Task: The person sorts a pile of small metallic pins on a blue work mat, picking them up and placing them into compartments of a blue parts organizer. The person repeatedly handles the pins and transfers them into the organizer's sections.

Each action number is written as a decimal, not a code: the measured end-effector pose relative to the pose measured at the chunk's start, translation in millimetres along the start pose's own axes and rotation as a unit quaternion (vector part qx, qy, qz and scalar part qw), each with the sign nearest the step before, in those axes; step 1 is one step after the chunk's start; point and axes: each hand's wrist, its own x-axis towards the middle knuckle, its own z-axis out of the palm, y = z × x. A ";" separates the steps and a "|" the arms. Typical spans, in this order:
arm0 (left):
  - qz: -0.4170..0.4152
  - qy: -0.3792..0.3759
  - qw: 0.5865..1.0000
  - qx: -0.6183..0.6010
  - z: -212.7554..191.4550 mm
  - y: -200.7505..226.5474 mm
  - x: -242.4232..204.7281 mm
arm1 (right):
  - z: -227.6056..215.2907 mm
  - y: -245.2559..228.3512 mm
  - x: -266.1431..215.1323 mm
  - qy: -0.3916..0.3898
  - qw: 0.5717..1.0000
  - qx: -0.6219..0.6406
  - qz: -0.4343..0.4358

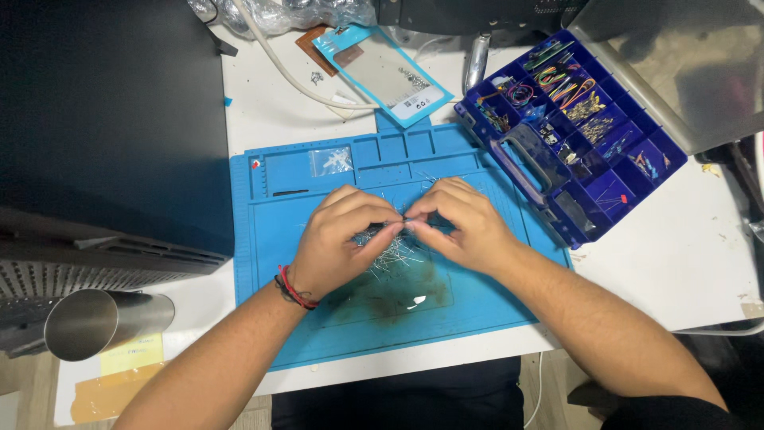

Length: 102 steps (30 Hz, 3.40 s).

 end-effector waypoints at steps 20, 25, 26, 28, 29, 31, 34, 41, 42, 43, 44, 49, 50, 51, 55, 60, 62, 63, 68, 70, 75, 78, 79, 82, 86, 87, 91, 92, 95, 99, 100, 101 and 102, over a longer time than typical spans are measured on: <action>-0.005 0.032 0.991 -0.128 -0.8 12.3 2.5 | 0.7 -10.8 3.7 0.081 0.991 -0.028 -0.102; -0.026 0.050 0.987 -0.153 1.9 3.5 1.0 | -1.6 -7.9 4.1 0.103 0.988 -0.044 -0.104; -0.029 0.052 0.987 -0.152 1.0 4.0 1.6 | -3.5 -6.6 4.2 0.100 0.985 -0.071 -0.120; -0.035 0.052 0.987 -0.151 0.2 6.2 1.5 | -5.2 -5.8 2.9 0.096 0.982 -0.096 -0.133; -0.030 0.048 0.990 -0.130 0.1 7.2 2.4 | -5.8 -5.4 3.3 0.094 0.978 -0.119 -0.143; -0.026 0.045 0.993 -0.109 -1.3 10.2 3.6 | -6.4 -6.7 5.0 0.092 0.974 -0.142 -0.153; 0.006 0.027 0.998 -0.048 -2.0 10.6 3.8 | -6.3 -10.0 7.7 0.078 0.979 -0.128 -0.140; -0.008 0.008 0.998 -0.066 -0.5 6.7 0.5 | -3.3 -8.4 3.9 0.071 0.987 -0.086 -0.119; -0.004 0.003 0.998 -0.062 -0.9 7.6 0.7 | -3.7 -8.0 3.6 0.069 0.987 -0.084 -0.118; -0.005 0.003 0.998 -0.062 -2.2 10.3 2.3 | -3.5 -7.8 3.1 0.068 0.987 -0.083 -0.118; 0.005 0.000 0.999 -0.053 -3.6 13.0 3.8 | -3.4 -7.7 2.6 0.069 0.989 -0.072 -0.110; 0.022 -0.004 0.999 -0.028 -6.0 16.2 4.0 | -1.4 -5.6 0.6 0.062 0.993 -0.048 -0.087; 0.025 0.000 1.000 -0.018 -5.7 15.6 2.9 | -1.2 -5.5 0.9 0.058 0.995 -0.032 -0.078; 0.028 0.004 1.000 -0.010 -4.9 15.1 1.5 | -1.0 -5.7 0.6 0.055 0.996 -0.017 -0.067; 0.041 0.004 0.999 0.010 -6.6 12.3 2.8 | -3.0 -4.5 1.5 0.036 0.996 -0.026 -0.073; 0.063 -0.005 0.998 0.031 -6.4 10.3 2.9 | -5.7 -1.1 -0.7 -0.001 0.997 -0.029 -0.071; 0.065 -0.005 0.997 0.035 -6.2 9.3 2.4 | -6.4 0.0 -1.1 -0.007 0.997 -0.024 -0.067; 0.068 -0.006 0.997 0.037 -5.5 8.5 2.3 | -7.3 0.4 -1.8 -0.014 0.998 -0.020 -0.063; 0.071 -0.021 0.996 0.040 -10.7 11.7 6.2 | -11.1 -1.0 2.4 -0.030 0.998 0.001 -0.056; 0.074 -0.025 0.996 0.038 -10.6 12.0 4.2 | -10.3 -3.5 1.4 -0.028 0.998 0.011 -0.047; 0.090 -0.003 0.993 0.077 -11.2 8.6 2.3 | -6.9 0.6 -0.3 -0.011 0.999 0.027 -0.023; 0.108 -0.020 0.987 0.119 -12.1 10.2 1.2 | -7.2 -2.7 2.7 -0.007 0.999 0.019 -0.032; 0.108 -0.020 0.987 0.118 -12.3 10.5 0.6 | -6.7 -2.5 2.5 -0.007 0.999 0.019 -0.031; 0.117 -0.021 0.985 0.127 -12.1 10.7 -0.1 | -4.6 -1.8 1.1 -0.004 0.999 0.023 -0.029; 0.120 -0.016 0.982 0.145 -12.5 13.7 0.8 | -1.5 0.6 -0.6 0.012 0.999 0.025 -0.020; 0.119 -0.016 0.982 0.145 -12.9 15.6 1.8 | -1.3 1.8 -1.1 0.015 0.999 0.020 -0.022; 0.116 -0.013 0.983 0.142 -11.1 15.7 0.9 | 0.3 0.9 -1.3 0.027 0.999 0.010 -0.037; 0.117 -0.013 0.982 0.146 -11.2 16.0 1.1 | 0.8 1.3 -1.8 0.029 0.999 0.014 -0.036; 0.113 -0.006 0.984 0.137 -9.6 16.3 1.5 | -2.2 -0.4 1.0 0.025 0.999 0.035 -0.033; 0.115 0.004 0.985 0.130 -5.3 9.5 -1.4 | -2.9 -3.7 3.8 0.025 0.996 0.081 -0.030; 0.118 0.004 0.985 0.127 -4.8 9.9 -2.8 | -2.6 -4.7 3.4 0.027 0.996 0.077 -0.030; 0.118 0.009 0.984 0.133 -4.5 9.8 -1.8 | -3.5 -5.6 3.8 0.044 0.995 0.087 -0.027; 0.118 0.014 0.983 0.138 -4.3 10.3 -0.4 | -5.0 -6.9 4.4 0.061 0.993 0.097 -0.024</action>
